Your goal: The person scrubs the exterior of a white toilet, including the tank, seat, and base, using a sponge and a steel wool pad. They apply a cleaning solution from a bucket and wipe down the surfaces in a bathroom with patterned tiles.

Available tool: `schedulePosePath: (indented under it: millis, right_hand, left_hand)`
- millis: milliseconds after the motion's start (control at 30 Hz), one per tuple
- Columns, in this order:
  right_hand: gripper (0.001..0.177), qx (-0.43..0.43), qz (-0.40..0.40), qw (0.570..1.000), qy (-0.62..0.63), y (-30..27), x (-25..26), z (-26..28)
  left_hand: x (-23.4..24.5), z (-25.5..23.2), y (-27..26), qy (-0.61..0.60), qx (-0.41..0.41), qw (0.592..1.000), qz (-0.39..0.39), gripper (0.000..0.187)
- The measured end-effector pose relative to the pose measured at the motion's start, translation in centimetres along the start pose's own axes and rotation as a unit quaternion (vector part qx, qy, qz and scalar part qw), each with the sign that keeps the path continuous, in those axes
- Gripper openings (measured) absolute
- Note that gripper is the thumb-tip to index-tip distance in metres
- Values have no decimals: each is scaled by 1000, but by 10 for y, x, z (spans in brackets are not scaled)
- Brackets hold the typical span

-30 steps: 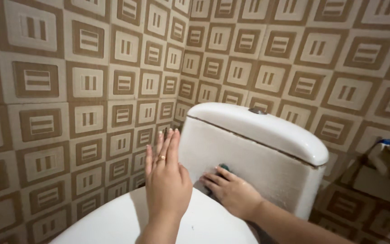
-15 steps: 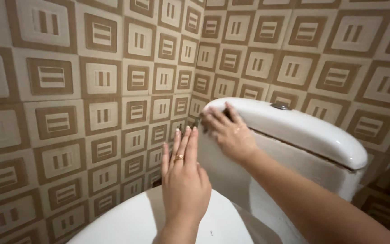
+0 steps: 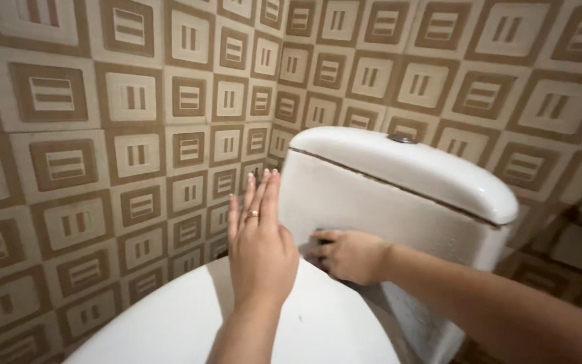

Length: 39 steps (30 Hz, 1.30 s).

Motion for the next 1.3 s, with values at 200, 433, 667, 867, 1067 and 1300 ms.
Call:
schedulePosePath:
  millis: [200, 433, 667, 867, 1067, 1300]
  right_hand:
    - [27, 66, 100, 984, 131, -75, 22, 51]
    - [45, -100, 176, 979, 30, -132, 87, -15]
    - [52, -303, 10, 950, -72, -132, 102, -58]
    - [63, -232, 150, 960, -36, -84, 46, 10]
    - [55, -194, 143, 963, 118, -87, 17, 86]
    - [28, -109, 9, 992, 68, -136, 22, 92]
  left_hand:
    - [9, -9, -5, -19, -10, 1000, 5, 62]
    - [7, -17, -7, -35, -25, 999, 25, 62]
    - [0, -24, -13, -38, -53, 997, 43, 64]
    - [-4, -28, -14, -33, -70, 995, 56, 65]
    - [1, -22, -13, -29, -56, 997, 52, 64]
    - [-1, -31, -13, -10, -57, 996, 73, 67]
Point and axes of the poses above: each hand's wrist, its own y-axis towards the middle knuckle, its own x-axis out of the back of the hand, z = x × y, the point moved 7 cm from there along y, towards the middle knuckle, and after that the axes turned 11 degrees about x, right-handed, at the moved point
